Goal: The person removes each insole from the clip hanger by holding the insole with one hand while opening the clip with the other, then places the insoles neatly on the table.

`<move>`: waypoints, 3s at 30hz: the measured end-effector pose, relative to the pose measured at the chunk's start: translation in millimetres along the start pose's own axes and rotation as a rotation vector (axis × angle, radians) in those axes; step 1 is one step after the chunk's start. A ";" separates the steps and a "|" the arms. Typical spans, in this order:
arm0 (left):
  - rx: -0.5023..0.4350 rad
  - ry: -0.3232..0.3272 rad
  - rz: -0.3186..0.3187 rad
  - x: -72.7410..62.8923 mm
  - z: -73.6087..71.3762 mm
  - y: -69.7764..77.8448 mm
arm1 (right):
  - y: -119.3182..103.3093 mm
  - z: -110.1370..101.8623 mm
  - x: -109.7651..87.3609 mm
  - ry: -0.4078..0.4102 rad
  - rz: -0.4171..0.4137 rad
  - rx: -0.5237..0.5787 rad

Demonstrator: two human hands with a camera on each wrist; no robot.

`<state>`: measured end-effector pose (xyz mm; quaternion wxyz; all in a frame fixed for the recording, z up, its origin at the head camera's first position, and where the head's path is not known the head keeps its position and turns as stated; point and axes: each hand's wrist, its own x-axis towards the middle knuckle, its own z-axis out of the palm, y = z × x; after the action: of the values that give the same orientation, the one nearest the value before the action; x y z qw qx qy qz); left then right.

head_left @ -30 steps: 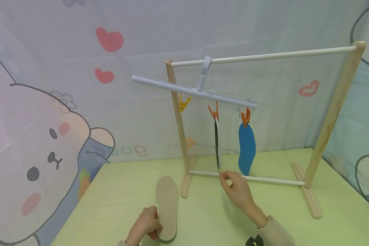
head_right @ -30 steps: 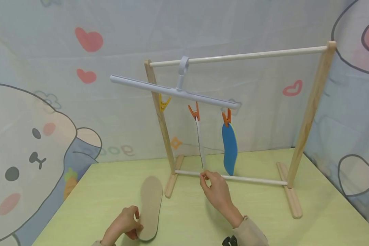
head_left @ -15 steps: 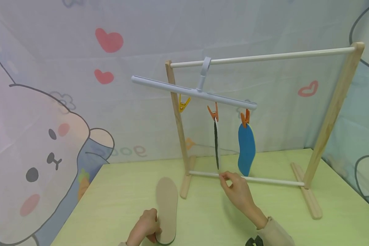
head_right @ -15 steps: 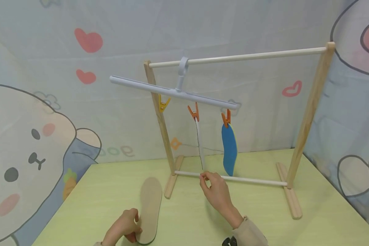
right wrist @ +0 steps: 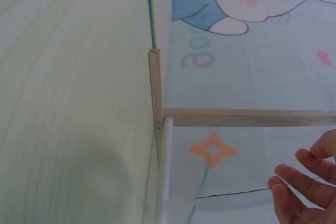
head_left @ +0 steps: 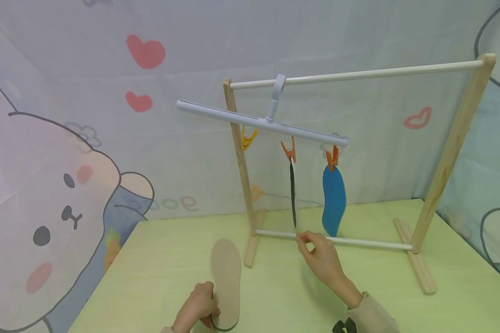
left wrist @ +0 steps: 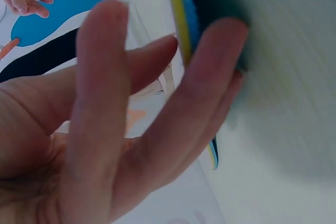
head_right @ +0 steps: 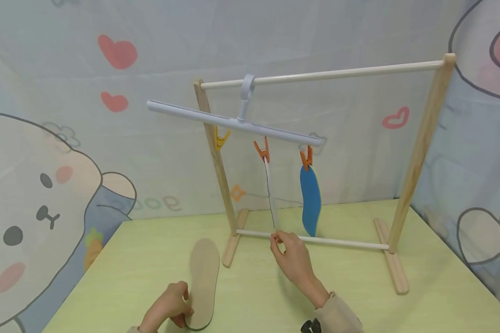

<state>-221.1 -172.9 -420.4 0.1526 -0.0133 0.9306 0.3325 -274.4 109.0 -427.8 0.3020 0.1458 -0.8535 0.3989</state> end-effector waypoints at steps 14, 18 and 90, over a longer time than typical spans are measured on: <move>0.017 -0.021 0.023 -2.5 -2.8 1.0 | 0.3 0.7 0.4 -0.006 0.004 0.010; 0.003 -0.026 0.023 -2.3 -3.6 1.0 | -0.2 0.0 -0.2 -0.007 0.006 0.006; 0.083 0.409 0.297 0.5 -9.4 38.5 | -0.1 -6.5 5.3 0.013 -0.031 0.002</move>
<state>-229.0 -148.7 -390.0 -0.0888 0.0629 0.9467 0.3031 -275.9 113.9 -421.2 0.3136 0.1566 -0.8487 0.3960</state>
